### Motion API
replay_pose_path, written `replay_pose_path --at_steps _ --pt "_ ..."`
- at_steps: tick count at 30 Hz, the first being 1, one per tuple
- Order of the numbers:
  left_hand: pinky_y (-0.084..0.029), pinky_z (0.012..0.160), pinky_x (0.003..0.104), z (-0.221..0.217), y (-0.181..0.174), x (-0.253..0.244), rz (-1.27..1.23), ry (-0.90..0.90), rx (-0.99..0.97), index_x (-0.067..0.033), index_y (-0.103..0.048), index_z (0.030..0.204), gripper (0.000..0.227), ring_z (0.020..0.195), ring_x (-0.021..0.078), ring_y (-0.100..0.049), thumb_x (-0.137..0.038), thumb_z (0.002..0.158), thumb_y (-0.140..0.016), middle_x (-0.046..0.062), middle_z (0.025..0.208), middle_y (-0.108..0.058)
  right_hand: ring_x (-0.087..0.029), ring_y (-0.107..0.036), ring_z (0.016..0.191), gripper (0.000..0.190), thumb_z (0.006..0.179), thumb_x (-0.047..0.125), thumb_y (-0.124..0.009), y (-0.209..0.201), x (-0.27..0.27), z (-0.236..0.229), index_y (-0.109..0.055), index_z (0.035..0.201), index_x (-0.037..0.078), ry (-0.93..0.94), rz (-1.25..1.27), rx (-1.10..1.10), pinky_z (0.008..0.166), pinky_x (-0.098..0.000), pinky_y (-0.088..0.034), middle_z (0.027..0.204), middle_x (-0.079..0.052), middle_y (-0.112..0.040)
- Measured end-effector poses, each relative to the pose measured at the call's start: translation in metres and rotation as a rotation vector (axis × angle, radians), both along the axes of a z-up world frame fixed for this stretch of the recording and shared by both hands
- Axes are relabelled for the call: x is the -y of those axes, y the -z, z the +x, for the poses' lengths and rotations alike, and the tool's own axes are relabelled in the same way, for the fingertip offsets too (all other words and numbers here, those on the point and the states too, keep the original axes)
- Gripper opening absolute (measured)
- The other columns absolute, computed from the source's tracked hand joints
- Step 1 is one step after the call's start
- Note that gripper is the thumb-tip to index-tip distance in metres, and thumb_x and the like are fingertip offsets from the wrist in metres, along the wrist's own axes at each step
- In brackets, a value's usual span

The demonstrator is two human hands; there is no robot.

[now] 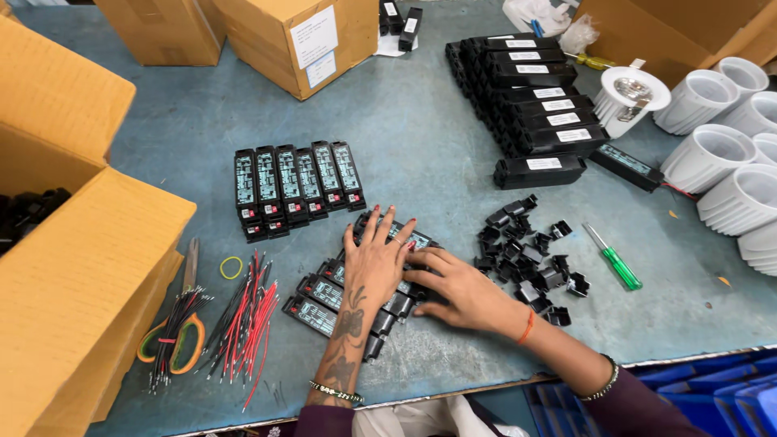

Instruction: The person assembles small black electronic modules by inserting black plastic clips into slots on each unit using a green screwdriver. They handle multiple units one at a time, aligning and pressing the clips into place, then stacking the completed modules on the table.

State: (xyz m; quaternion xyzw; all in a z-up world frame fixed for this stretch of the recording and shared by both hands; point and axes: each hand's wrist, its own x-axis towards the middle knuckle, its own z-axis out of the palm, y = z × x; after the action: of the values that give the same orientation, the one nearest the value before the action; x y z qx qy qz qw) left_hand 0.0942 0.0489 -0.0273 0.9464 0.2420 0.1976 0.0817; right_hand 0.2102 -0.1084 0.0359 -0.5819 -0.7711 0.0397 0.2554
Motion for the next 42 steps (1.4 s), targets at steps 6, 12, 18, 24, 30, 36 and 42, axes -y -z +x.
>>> replay_pose_path --at_steps 6,12,18,24,30,36,42 --pt "-0.025 0.113 0.060 0.002 0.005 0.000 -0.034 -0.001 0.015 -0.0309 -0.059 0.142 0.043 0.148 0.0285 -0.033 -0.037 0.100 -0.052 0.008 0.157 -0.043 -0.036 -0.051 0.112 0.037 0.078 0.029 -0.081 0.005 -0.014 0.002 -0.063 0.104 0.009 0.012 -0.097 0.034 0.095 -0.0474 -0.045 0.119 -0.013 -0.058" --pt "-0.023 0.113 0.061 0.006 0.003 0.002 -0.056 -0.033 0.008 -0.0326 -0.060 0.140 0.041 0.147 0.0266 -0.033 -0.039 0.100 -0.052 0.007 0.157 -0.044 -0.029 -0.052 0.096 0.020 0.084 0.022 -0.078 0.022 -0.010 0.017 -0.063 0.093 0.012 -0.094 -0.129 0.148 0.084 -0.0420 -0.041 0.100 -0.009 -0.055" --pt "-0.021 0.115 0.062 0.003 0.003 0.002 -0.081 -0.023 0.018 -0.0315 -0.058 0.143 0.043 0.148 0.0265 -0.032 -0.039 0.101 -0.050 0.007 0.157 -0.043 -0.029 -0.057 0.101 0.025 0.080 0.016 -0.074 0.005 0.012 0.048 -0.064 0.102 0.010 0.094 -0.041 0.251 0.091 -0.0430 -0.042 0.103 -0.009 -0.058" --pt "-0.011 0.120 0.066 -0.009 0.000 -0.005 -0.183 0.060 0.233 -0.0233 -0.056 0.149 0.047 0.154 0.0252 -0.029 -0.030 0.103 -0.048 0.009 0.164 -0.039 -0.037 -0.054 0.118 0.062 0.072 0.023 -0.079 -0.019 0.021 0.032 -0.061 0.129 0.006 0.094 -0.008 0.197 0.105 -0.0490 -0.038 0.124 -0.017 -0.059" --pt "-0.008 0.113 0.072 -0.038 0.001 -0.003 -0.146 -0.078 0.002 -0.0310 -0.055 0.143 0.046 0.151 0.0276 -0.026 -0.041 0.099 -0.053 0.008 0.159 -0.037 -0.036 -0.055 0.124 0.055 0.084 0.024 -0.077 0.003 0.003 -0.027 -0.061 0.132 0.004 -0.185 -0.068 0.009 0.106 -0.0451 -0.045 0.132 -0.017 -0.058" --pt "-0.024 0.116 0.062 -0.036 0.012 -0.002 -0.040 -0.076 0.045 -0.0317 -0.052 0.148 0.050 0.149 0.0281 -0.034 -0.042 0.100 -0.052 0.009 0.162 -0.037 -0.033 -0.053 0.106 0.035 0.085 0.022 -0.076 0.014 -0.010 -0.045 -0.064 0.114 0.008 -0.105 -0.129 0.003 0.094 -0.0447 -0.046 0.110 -0.009 -0.058" --pt "-0.027 0.117 0.054 -0.033 0.023 -0.004 -0.053 -0.066 0.030 -0.0324 -0.051 0.150 0.051 0.149 0.0287 -0.032 -0.044 0.100 -0.051 0.009 0.163 -0.034 -0.030 -0.050 0.101 0.026 0.080 0.016 -0.075 0.018 -0.020 -0.041 -0.060 0.100 0.012 -0.176 -0.137 0.118 0.086 -0.0452 -0.040 0.101 -0.009 -0.053"
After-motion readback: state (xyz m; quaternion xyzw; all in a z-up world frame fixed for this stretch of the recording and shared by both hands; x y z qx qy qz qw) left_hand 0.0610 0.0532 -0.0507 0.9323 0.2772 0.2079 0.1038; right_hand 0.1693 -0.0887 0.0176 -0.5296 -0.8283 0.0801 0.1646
